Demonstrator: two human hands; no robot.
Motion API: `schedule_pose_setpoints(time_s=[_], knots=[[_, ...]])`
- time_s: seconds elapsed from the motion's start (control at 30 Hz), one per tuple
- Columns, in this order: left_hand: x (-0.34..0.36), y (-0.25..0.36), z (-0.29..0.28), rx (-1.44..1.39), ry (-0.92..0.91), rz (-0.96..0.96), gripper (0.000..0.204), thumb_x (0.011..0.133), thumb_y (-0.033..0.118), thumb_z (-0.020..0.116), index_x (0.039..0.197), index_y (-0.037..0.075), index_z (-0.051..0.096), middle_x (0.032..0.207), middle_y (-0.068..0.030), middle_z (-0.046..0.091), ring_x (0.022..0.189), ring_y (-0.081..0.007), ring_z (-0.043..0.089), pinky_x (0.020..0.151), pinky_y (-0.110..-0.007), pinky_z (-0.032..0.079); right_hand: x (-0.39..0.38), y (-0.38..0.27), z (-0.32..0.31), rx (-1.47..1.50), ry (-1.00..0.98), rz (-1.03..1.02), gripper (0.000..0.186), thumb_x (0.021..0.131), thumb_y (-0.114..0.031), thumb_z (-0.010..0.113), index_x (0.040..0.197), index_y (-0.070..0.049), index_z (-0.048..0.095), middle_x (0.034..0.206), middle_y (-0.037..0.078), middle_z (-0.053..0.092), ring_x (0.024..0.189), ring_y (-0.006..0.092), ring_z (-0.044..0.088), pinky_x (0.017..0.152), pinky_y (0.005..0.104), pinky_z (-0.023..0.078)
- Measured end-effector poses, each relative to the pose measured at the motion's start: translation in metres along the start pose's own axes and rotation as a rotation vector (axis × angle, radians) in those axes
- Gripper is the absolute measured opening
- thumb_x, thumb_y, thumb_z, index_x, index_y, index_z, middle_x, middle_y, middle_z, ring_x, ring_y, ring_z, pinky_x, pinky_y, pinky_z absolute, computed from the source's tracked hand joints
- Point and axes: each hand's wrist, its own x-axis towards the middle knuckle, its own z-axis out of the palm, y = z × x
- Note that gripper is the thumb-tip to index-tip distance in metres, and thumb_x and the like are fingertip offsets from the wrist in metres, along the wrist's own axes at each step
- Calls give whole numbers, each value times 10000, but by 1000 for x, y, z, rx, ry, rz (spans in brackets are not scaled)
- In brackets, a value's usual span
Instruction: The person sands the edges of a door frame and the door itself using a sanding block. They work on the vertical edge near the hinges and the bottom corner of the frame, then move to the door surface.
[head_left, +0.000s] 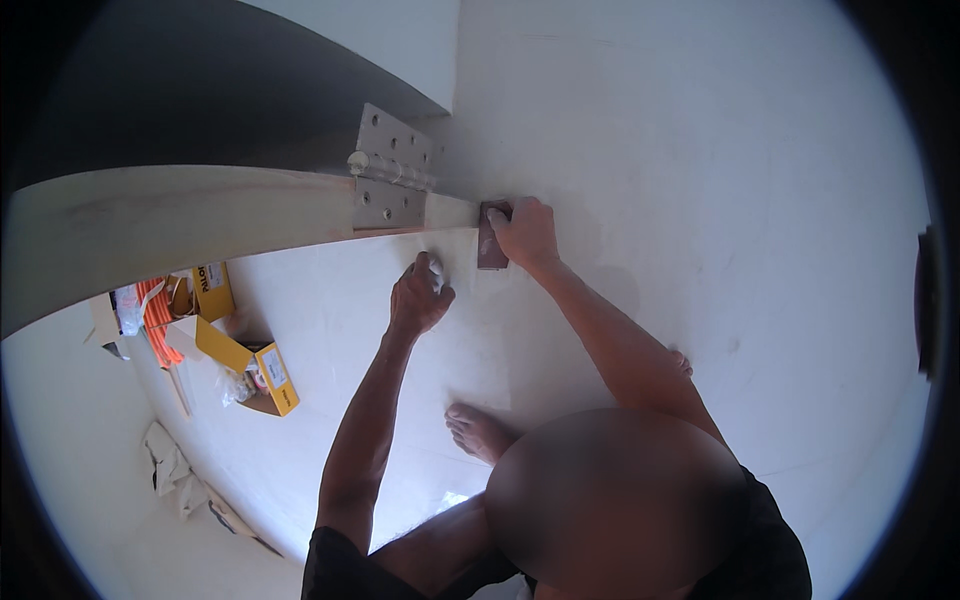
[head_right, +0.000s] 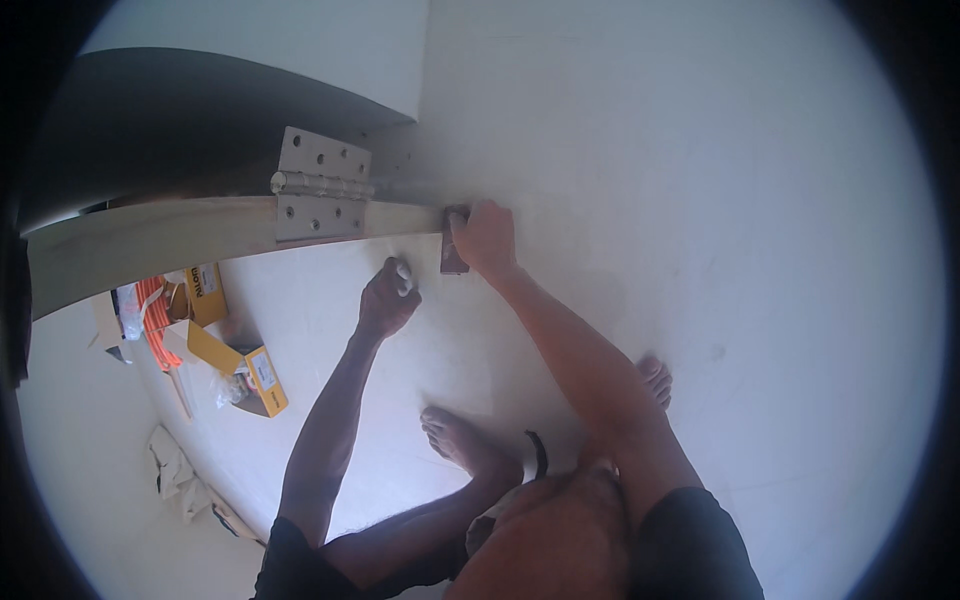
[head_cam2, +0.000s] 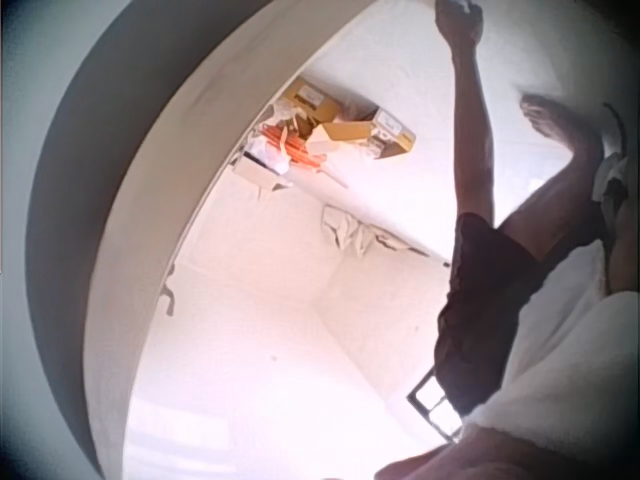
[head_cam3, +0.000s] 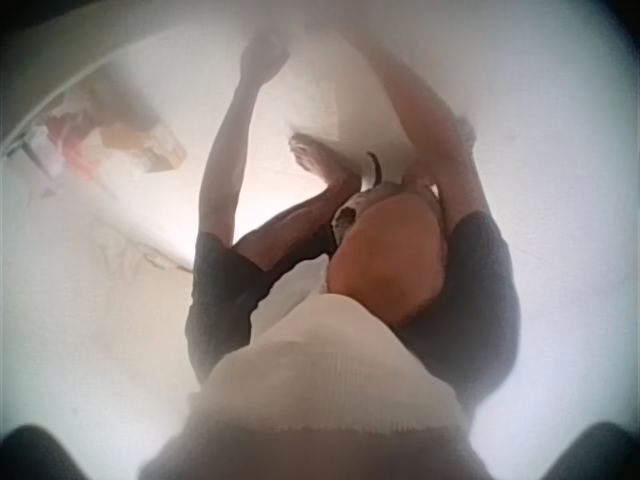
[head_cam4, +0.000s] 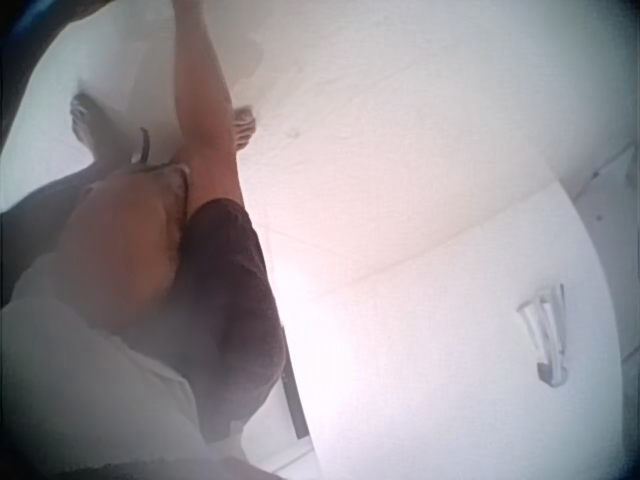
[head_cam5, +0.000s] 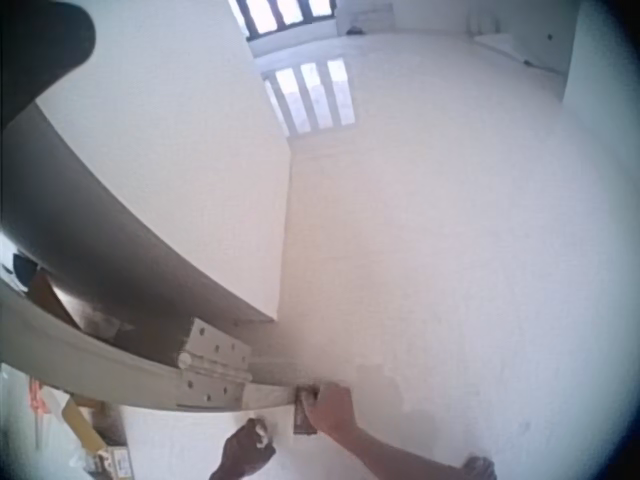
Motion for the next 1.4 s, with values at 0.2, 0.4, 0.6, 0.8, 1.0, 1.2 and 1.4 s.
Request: schedule_pose_setpoints(time_s=[0.2,0.4,0.6,0.8,1.0,1.2,1.4], knots=[[0,-9,4,10,50,51,438,743,171,673,1114,27,492,979,-222,656,911,-412,669,820,-505,539,1,-1,-1,-3,24,7,263,859,-224,664,984,-14,762,907,193,738,839,353,720,795,420,558],[-1,5,-5,-19,-23,-5,443,743,167,667,1129,28,499,977,-219,657,909,-412,669,818,-506,538,-7,3,-6,15,-24,-27,260,864,-218,654,992,-19,761,905,200,736,836,353,720,775,411,560],[-3,1,0,15,35,21,423,750,160,652,1127,34,507,963,-214,661,871,-410,674,786,-509,543,-11,-23,-12,193,-76,72,257,877,-211,643,1011,-25,761,905,182,745,817,320,728,760,405,560],[2,4,-3,-5,-14,27,423,752,166,656,1119,23,500,945,-211,663,867,-409,675,789,-500,545,-7,-4,-8,53,33,45,270,884,-226,643,1021,-25,761,888,176,748,801,309,727,761,398,556],[-3,-6,1,-17,23,10,441,748,179,666,1120,20,490,940,-215,661,891,-417,670,802,-504,542,-9,-12,-10,175,-16,23,261,885,-217,631,993,-18,761,873,187,740,806,335,723,771,414,557],[4,8,2,38,-15,3,466,749,189,676,1138,16,487,1014,-235,652,948,-428,661,830,-511,537,-7,-6,10,-8,111,-44,236,894,-168,604,943,15,745,774,205,715,741,337,717,720,423,557],[0,9,0,64,-2,7,509,760,197,696,1185,17,481,1037,-256,652,928,-449,664,822,-514,547,-43,-66,-24,296,53,3,246,880,-168,630,985,21,746,821,201,716,747,318,709,713,392,544]])
